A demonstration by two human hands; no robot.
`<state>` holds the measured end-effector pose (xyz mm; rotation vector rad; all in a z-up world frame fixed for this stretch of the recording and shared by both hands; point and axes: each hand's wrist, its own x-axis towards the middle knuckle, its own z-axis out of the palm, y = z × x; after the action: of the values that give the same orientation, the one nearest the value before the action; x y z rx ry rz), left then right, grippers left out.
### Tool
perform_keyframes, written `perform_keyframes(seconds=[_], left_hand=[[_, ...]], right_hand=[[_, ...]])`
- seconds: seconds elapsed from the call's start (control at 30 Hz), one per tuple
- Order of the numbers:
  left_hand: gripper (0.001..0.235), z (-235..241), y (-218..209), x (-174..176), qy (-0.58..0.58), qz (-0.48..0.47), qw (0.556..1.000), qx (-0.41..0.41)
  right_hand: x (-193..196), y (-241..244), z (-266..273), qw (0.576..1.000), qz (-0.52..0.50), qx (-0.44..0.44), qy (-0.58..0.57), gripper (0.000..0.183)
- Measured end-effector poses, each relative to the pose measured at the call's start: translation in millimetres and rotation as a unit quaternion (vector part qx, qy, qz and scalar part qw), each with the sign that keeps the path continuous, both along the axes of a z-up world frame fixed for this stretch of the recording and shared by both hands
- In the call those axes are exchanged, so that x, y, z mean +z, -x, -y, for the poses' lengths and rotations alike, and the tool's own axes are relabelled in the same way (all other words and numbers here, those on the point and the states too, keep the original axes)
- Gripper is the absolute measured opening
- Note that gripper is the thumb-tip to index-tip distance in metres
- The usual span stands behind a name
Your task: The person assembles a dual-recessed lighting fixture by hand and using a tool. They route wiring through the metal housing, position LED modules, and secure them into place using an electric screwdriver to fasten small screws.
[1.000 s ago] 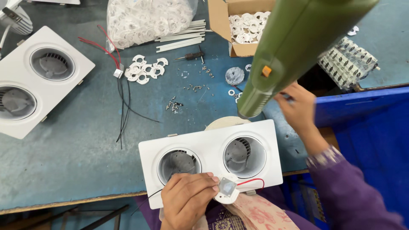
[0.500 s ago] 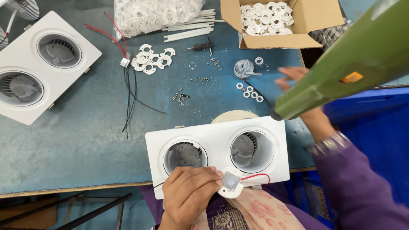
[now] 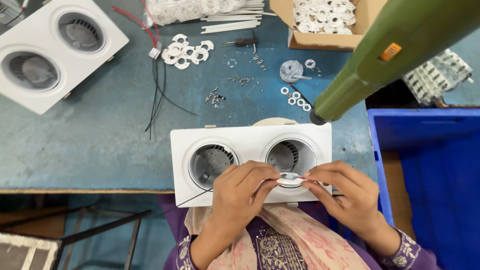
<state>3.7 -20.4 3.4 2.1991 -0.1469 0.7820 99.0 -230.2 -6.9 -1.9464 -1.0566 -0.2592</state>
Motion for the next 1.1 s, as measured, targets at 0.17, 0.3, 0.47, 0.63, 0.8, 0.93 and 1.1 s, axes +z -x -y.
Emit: perform_keyframes(seconds=[0.17, 0.3, 0.47, 0.63, 0.8, 0.93, 1.1], left_hand=[[0.015, 11, -7, -1, 0.004, -0.006, 1.0, 0.017], [0.014, 21, -13, -1, 0.024, -0.018, 0.999, 0.04], [0.012, 31, -9, -3, 0.131, -0.058, 0.987, 0.075], [0.01, 39, -2, -4, 0.206, -0.1, 0.968, 0.101], [0.011, 41, -3, -8, 0.233, -0.116, 0.957, 0.127], [0.012, 37, -3, -16, 0.279, -0.087, 0.949, 0.121], [0.01, 33, -6, -22, 0.243, -0.081, 0.96, 0.111]], right_hand=[[-10, -15, 7, 0.999, -0.042, 0.024, -0.014, 0.019], [-6, -28, 8, 0.998, -0.041, 0.044, -0.013, 0.016], [-1, -37, 1, 0.994, -0.078, 0.077, -0.002, 0.014], [1, -38, -2, 0.991, -0.114, 0.072, -0.003, 0.01], [-3, -31, -4, 0.989, -0.143, 0.044, -0.012, 0.008], [-7, -19, -8, 0.987, -0.155, 0.022, -0.023, 0.007], [-8, -11, -9, 0.987, -0.155, -0.029, -0.024, 0.007]])
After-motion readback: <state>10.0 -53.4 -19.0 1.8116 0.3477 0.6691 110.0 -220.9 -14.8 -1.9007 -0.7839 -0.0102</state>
